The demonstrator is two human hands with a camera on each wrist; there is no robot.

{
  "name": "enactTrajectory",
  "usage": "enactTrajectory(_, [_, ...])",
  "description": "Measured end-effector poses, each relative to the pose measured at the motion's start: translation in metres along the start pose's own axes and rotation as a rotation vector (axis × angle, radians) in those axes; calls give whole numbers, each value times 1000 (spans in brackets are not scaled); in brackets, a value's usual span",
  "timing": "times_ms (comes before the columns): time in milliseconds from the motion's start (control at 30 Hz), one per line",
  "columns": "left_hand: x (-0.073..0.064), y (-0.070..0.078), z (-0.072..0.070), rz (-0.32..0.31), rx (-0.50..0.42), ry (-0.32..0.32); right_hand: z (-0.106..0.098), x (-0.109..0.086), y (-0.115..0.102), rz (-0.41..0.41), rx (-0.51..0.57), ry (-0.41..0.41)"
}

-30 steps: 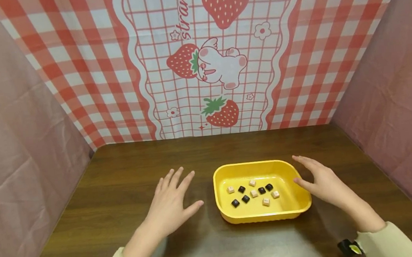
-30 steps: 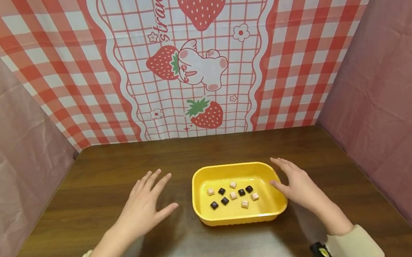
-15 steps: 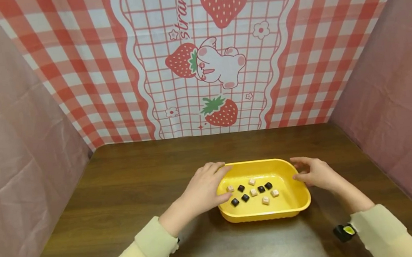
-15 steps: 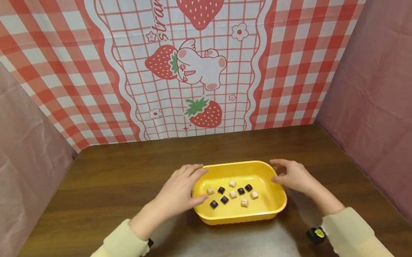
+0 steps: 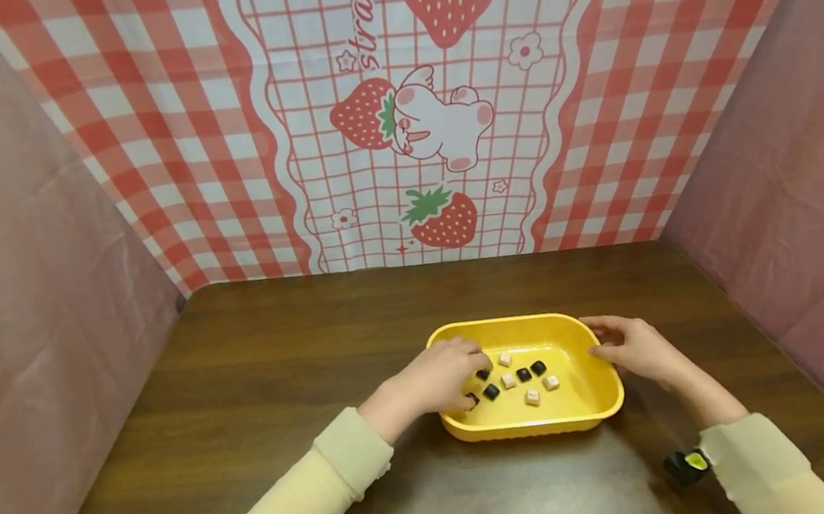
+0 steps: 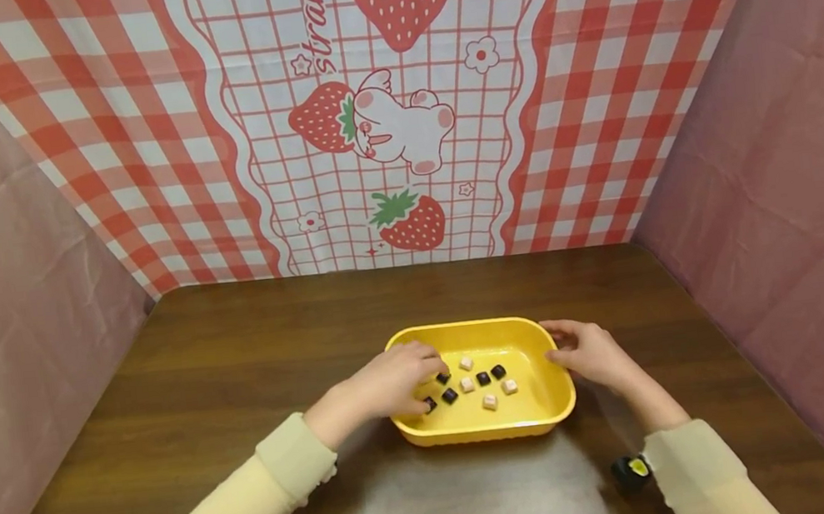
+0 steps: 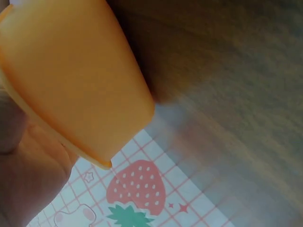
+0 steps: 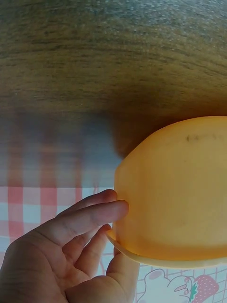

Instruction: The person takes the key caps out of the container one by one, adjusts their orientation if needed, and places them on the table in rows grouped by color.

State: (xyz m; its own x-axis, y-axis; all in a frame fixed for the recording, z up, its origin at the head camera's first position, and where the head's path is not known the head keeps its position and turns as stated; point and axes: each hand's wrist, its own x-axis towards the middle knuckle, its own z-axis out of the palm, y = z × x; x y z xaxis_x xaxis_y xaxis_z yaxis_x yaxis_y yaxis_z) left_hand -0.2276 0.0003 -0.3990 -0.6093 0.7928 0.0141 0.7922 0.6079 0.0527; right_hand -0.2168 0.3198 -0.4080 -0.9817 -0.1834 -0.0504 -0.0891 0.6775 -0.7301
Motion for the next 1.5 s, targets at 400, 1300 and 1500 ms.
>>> enactTrajectory(400, [15,3,10,10,138,-108,-1,-8,-4,6,12,6])
enactTrajectory(1300, [-11,-11,-25,-57,83,154,1,-25,-2,-1,72,56])
enactTrajectory(1500, [-34,-34,-31,-166,51,335,10,-34,10,3,188,69])
